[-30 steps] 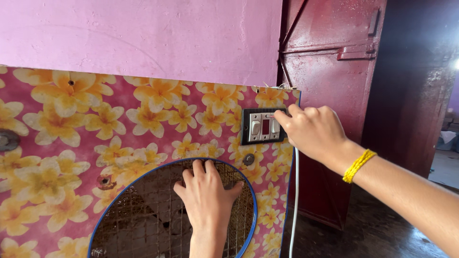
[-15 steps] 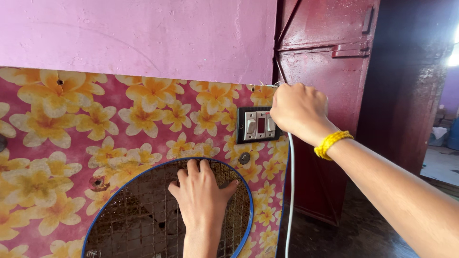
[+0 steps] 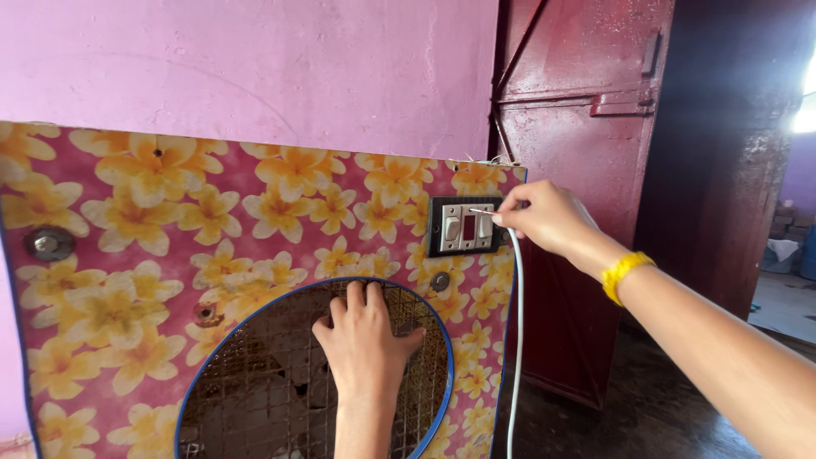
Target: The person unscrews fasteners from the top edge of a small electric fan housing using a screwdriver, removes the top panel, and sets it aside. They then use the screwdriver on the switch panel on the fan's front face, manipulate the power cord and switch, and finally handle the screwdriver and a small bottle on the floor.
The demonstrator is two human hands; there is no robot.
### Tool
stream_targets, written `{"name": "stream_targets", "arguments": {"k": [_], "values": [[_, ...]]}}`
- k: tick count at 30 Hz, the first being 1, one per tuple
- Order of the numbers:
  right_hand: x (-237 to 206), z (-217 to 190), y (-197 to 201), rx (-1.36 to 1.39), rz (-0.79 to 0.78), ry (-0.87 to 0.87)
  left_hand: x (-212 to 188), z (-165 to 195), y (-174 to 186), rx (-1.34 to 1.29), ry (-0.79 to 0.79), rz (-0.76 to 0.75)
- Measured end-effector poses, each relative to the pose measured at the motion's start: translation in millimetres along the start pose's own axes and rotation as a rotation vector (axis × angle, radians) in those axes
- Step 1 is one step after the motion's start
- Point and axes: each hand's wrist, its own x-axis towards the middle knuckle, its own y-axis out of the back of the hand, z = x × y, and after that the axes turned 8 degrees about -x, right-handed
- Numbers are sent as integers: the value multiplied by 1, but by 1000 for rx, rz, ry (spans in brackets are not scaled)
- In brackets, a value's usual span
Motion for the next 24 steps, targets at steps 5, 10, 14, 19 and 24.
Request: {"name": "stream_targets", "arguments": {"k": [5, 10, 14, 19, 24], "values": [[-42, -2, 4, -393, 311, 181, 0, -1, -2, 51, -2, -50], [-41, -4, 3, -481, 415, 372, 0, -1, -2, 60, -1, -45], [-36, -3, -3, -532, 432, 435, -1, 0, -1, 102, -2, -64], [-32, -6, -1, -617, 406, 459, 0, 1, 0, 106, -1, -69], [-30, -8, 0, -699, 421, 632, 1, 2, 2, 107, 21, -114]]}}
